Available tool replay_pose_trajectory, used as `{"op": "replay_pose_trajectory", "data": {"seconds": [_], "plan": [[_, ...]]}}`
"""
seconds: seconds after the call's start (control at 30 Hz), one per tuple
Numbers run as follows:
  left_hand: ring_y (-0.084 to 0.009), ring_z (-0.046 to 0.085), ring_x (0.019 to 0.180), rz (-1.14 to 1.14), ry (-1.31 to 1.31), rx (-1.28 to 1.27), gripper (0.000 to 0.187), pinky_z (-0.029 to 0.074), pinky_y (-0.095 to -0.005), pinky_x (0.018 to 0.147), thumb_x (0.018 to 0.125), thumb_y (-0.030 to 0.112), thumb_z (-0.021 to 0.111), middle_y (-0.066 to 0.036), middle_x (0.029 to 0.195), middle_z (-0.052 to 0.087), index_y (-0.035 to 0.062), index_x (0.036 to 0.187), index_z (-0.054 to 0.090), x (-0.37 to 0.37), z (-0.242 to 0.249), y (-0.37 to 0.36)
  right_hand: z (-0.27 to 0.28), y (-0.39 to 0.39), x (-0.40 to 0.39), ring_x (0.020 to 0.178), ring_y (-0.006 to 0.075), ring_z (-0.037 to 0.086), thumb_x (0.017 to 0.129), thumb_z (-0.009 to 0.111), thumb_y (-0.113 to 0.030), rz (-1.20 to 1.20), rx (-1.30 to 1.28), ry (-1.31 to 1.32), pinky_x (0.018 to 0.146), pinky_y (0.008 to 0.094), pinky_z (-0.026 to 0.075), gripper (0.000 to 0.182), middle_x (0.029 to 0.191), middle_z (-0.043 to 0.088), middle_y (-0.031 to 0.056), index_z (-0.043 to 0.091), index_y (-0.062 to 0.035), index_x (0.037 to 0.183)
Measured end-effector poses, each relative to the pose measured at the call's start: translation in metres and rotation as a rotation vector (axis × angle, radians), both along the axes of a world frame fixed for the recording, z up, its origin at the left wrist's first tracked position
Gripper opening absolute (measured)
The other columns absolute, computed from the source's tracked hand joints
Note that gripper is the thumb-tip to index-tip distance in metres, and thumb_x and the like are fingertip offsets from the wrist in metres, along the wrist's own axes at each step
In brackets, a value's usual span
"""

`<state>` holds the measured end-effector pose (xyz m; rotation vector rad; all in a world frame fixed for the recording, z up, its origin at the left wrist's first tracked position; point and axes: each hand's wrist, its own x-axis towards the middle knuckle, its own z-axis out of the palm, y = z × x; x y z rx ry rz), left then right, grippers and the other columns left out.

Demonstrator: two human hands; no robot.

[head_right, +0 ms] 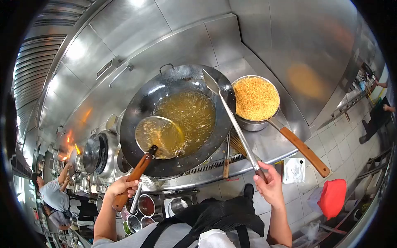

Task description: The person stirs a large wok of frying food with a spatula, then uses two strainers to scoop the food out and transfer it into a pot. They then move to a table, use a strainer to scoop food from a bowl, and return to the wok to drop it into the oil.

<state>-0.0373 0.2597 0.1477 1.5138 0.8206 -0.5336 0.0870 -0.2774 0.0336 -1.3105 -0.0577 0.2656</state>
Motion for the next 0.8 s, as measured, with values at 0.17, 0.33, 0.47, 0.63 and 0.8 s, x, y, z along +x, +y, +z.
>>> {"op": "replay_pose_trajectory", "data": {"seconds": [0.17,0.33,0.47,0.63,0.8], "plan": [[-0.0062,0.043,0.057,-0.107,-0.007,-0.211,0.043,0.039,-0.0236,0.052,0.097,0.024,0.072,0.003,0.076,0.045,0.0012,0.128,0.053,0.03,-0.012,-0.036,-0.004,-0.008,0.005,0.05,0.0052,0.048,0.097,0.067,-0.008,0.022,-0.003,0.008,0.04,0.021,0.037,0.049,0.075,0.059,0.0027,0.048,-0.0052,0.142],[-0.0018,0.039,0.058,-0.03,-0.048,-0.468,0.041,0.034,-0.0192,0.05,0.102,0.022,0.064,0.006,0.079,0.044,-0.0008,0.133,0.052,0.071,-0.025,-0.071,-0.005,-0.022,0.005,0.049,0.0053,0.046,0.097,0.067,-0.007,0.02,0.01,-0.003,0.041,0.0215,0.037,0.048,0.075,0.06,0.0033,0.048,-0.0053,0.142],[-0.0011,0.039,0.058,0.026,-0.095,-0.56,0.035,0.033,-0.0174,0.048,0.104,0.021,0.062,0.006,0.078,0.043,-0.0017,0.13,0.053,0.113,-0.034,-0.094,-0.004,-0.034,0.003,0.049,0.0054,0.046,0.097,0.067,-0.007,-0.002,0.0,-0.021,0.04,0.022,0.036,0.048,0.075,0.059,0.0038,0.048,-0.0052,0.141],[-0.0008,0.039,0.058,0.076,-0.151,-0.683,0.03,0.034,-0.0164,0.047,0.104,0.023,0.061,0.007,0.077,0.043,0.0,0.123,0.057,0.17,-0.055,-0.097,-0.006,-0.039,0.005,0.048,0.006,0.046,0.097,0.066,-0.006,-0.03,0.008,-0.012,0.039,0.0222,0.036,0.046,0.072,0.057,0.0034,0.049,-0.0051,0.14],[-0.0026,0.041,0.06,0.079,-0.309,-0.633,0.024,0.036,-0.0191,0.051,0.104,0.023,0.062,0.006,0.077,0.045,0.0022,0.116,0.059,0.232,-0.086,-0.104,-0.004,-0.036,0.009,0.048,0.0062,0.046,0.097,0.066,-0.006,-0.021,0.013,-0.016,0.039,0.0226,0.036,0.046,0.071,0.057,0.0035,0.049,-0.0051,0.14]]}}
